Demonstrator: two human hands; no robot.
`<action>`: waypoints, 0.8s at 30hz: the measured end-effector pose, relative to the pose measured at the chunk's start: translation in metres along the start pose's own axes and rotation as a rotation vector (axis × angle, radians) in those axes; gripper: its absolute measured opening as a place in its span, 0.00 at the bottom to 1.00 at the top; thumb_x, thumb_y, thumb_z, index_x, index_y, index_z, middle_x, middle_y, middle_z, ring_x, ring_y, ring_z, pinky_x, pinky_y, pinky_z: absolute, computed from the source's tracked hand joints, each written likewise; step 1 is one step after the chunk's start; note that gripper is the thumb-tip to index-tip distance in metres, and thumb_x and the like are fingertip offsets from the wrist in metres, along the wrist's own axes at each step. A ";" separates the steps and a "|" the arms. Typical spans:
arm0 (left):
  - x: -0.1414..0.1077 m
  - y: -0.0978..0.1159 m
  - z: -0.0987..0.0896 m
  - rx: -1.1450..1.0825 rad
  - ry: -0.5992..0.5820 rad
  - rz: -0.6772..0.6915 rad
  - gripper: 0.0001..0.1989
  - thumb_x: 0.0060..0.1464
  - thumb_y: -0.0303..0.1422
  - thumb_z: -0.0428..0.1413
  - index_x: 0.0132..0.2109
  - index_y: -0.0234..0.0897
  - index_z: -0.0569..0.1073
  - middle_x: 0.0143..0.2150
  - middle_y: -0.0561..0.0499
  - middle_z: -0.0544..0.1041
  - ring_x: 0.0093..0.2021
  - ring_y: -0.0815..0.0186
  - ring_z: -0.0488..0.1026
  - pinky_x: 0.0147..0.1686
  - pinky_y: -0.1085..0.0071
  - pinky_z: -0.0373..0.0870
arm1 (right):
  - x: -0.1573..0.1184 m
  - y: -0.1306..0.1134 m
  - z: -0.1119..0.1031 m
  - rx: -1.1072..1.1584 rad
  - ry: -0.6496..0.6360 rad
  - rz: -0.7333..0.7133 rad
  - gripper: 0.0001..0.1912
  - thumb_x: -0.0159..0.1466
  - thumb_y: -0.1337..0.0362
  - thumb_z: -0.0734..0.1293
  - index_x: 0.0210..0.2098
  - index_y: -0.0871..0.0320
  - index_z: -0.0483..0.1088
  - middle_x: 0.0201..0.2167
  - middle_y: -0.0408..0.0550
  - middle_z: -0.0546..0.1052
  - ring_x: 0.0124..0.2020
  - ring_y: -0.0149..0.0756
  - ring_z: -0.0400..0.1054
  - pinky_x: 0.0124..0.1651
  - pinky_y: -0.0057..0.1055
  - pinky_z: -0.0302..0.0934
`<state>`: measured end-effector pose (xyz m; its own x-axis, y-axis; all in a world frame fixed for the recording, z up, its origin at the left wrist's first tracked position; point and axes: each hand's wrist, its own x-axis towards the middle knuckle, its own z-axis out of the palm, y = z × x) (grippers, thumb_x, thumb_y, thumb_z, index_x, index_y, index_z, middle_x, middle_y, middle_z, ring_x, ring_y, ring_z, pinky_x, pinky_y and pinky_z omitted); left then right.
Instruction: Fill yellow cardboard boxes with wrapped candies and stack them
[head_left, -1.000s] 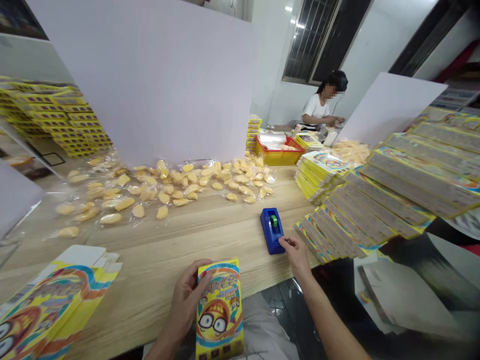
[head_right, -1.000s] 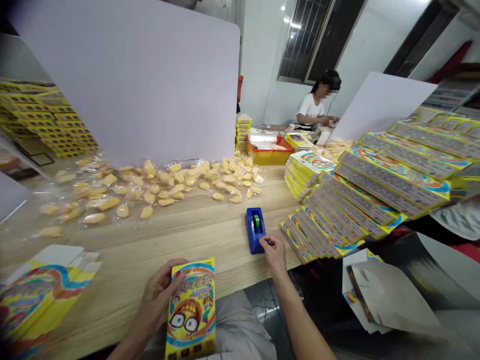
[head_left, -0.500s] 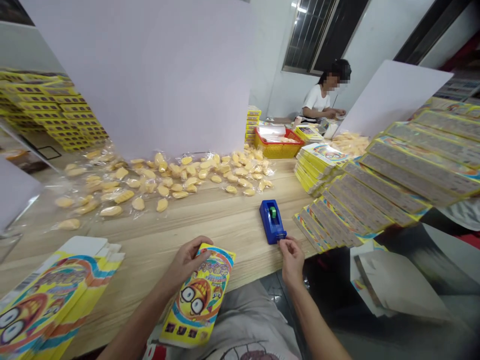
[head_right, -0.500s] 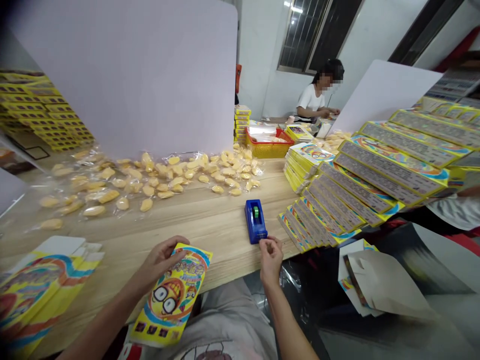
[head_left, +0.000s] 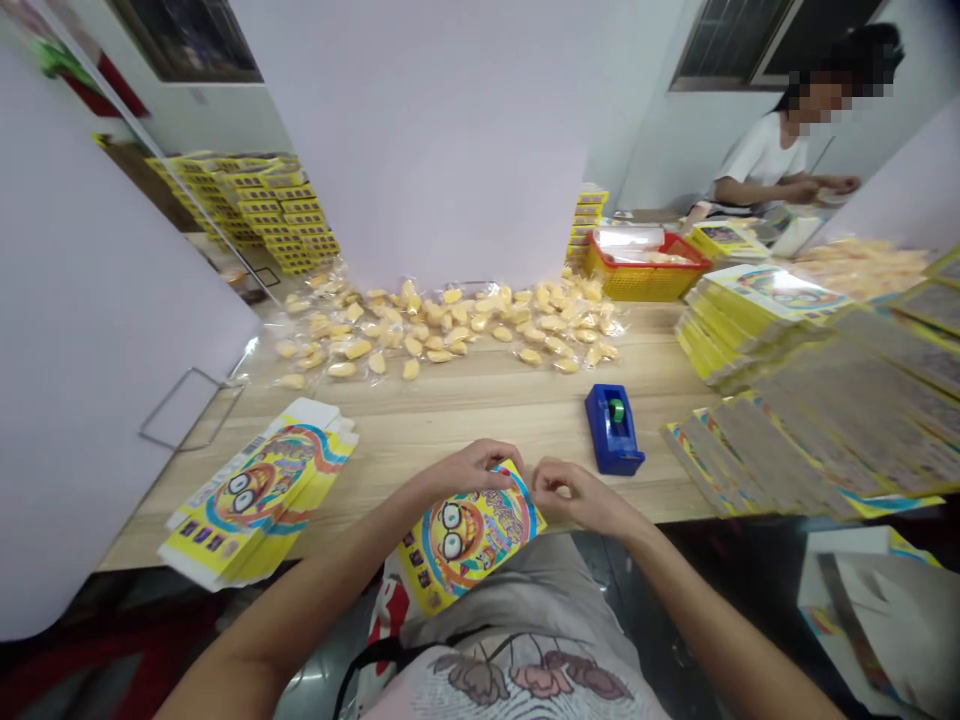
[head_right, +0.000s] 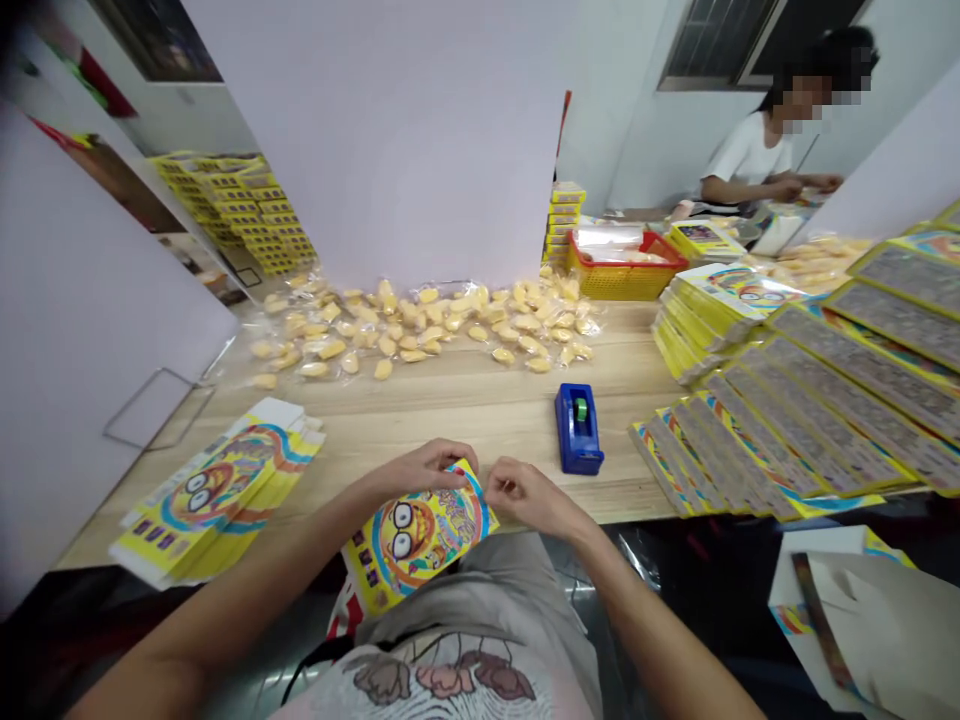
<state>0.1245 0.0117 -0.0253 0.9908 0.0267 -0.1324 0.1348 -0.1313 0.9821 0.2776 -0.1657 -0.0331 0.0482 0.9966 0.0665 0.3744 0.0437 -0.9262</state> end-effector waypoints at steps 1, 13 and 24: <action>-0.001 0.001 0.001 0.000 0.001 0.010 0.15 0.47 0.40 0.61 0.39 0.35 0.76 0.34 0.51 0.75 0.35 0.65 0.70 0.35 0.74 0.65 | 0.008 -0.003 0.002 -0.055 -0.024 -0.023 0.08 0.60 0.63 0.65 0.26 0.58 0.69 0.28 0.43 0.70 0.30 0.31 0.64 0.34 0.26 0.57; -0.039 0.023 0.013 -0.235 -0.004 -0.043 0.17 0.43 0.41 0.65 0.38 0.33 0.76 0.32 0.48 0.74 0.33 0.65 0.70 0.33 0.73 0.65 | 0.021 0.018 0.050 0.758 -0.293 0.368 0.27 0.41 0.49 0.77 0.34 0.61 0.72 0.27 0.43 0.74 0.26 0.31 0.67 0.31 0.27 0.61; -0.121 0.072 0.005 0.171 0.444 0.158 0.29 0.55 0.51 0.53 0.59 0.41 0.68 0.53 0.42 0.73 0.53 0.54 0.69 0.53 0.60 0.63 | 0.021 -0.075 0.031 -0.053 -0.015 -0.212 0.11 0.58 0.62 0.70 0.41 0.53 0.75 0.39 0.50 0.76 0.40 0.42 0.70 0.42 0.35 0.65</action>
<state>0.0148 -0.0062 0.0604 0.9048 0.4080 0.1222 0.0201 -0.3275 0.9446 0.2219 -0.1456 0.0261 -0.0507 0.9665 0.2517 0.4229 0.2490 -0.8713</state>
